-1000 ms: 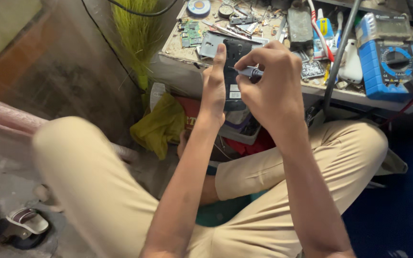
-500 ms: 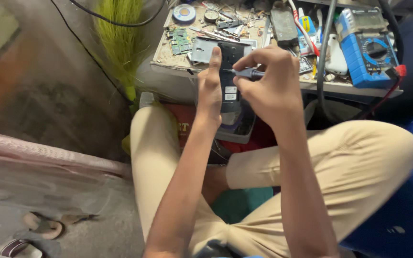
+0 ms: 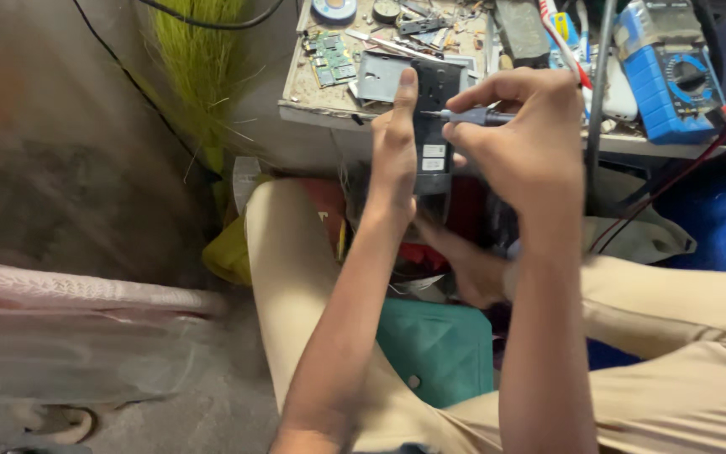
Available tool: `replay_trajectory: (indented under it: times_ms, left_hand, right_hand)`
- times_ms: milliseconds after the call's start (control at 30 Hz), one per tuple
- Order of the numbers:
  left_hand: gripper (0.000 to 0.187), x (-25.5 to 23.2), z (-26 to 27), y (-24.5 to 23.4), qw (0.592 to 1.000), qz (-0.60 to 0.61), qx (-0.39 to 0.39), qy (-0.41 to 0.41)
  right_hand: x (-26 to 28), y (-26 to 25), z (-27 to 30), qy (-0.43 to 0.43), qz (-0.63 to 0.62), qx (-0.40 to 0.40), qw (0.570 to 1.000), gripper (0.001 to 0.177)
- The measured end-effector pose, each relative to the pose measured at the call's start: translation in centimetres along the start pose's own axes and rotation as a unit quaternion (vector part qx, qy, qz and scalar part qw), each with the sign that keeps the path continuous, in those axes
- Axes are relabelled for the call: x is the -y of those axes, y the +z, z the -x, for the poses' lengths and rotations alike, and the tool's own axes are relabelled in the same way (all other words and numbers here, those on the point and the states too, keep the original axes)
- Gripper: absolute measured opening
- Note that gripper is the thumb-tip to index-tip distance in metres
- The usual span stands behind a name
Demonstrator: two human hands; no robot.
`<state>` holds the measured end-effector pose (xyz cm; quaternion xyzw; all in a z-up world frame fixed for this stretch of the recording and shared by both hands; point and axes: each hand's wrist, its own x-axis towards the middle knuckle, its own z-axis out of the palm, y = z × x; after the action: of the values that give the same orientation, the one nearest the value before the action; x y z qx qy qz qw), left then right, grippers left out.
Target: The person uses a screwdriver and a plastic prying tool to disassemble or repair the back casing of a black smartphone on a cluttered electronics workbench.
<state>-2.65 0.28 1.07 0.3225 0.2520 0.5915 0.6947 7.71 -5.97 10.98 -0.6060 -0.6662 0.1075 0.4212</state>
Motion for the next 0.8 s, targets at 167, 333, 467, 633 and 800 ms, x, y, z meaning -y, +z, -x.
replay_trajectory:
  times_ms: [167, 333, 467, 633, 800]
  left_hand:
    - [0.068, -0.7, -0.5, -0.6, 0.999, 0.004, 0.032, 0.001]
    - [0.07, -0.6, -0.9, -1.8, 0.998, 0.04, 0.047, -0.026]
    - [0.072, 0.0, -1.3, -2.2, 0.997, 0.052, 0.057, -0.02]
    - [0.07, 1.2, -1.6, -2.6, 0.994, 0.094, 0.052, 0.0]
    - [0.071, 1.3, -1.7, -2.7, 0.993, 0.105, 0.047, -0.01]
  right_hand:
    - [1.7, 0.3, -1.5, -0.016, 0.06, 0.006, 0.998, 0.022]
    - [3.3, 1.6, -2.0, 0.012, 0.103, -0.002, 0.995, 0.024]
    - [3.7, 2.1, -2.2, 0.012, 0.129, 0.007, 0.992, 0.026]
    - [2.2, 3.2, -2.0, 0.013, 0.092, 0.014, 0.996, 0.027]
    - [1.0, 3.3, -2.2, 0.064, 0.016, 0.023, 0.998, 0.027]
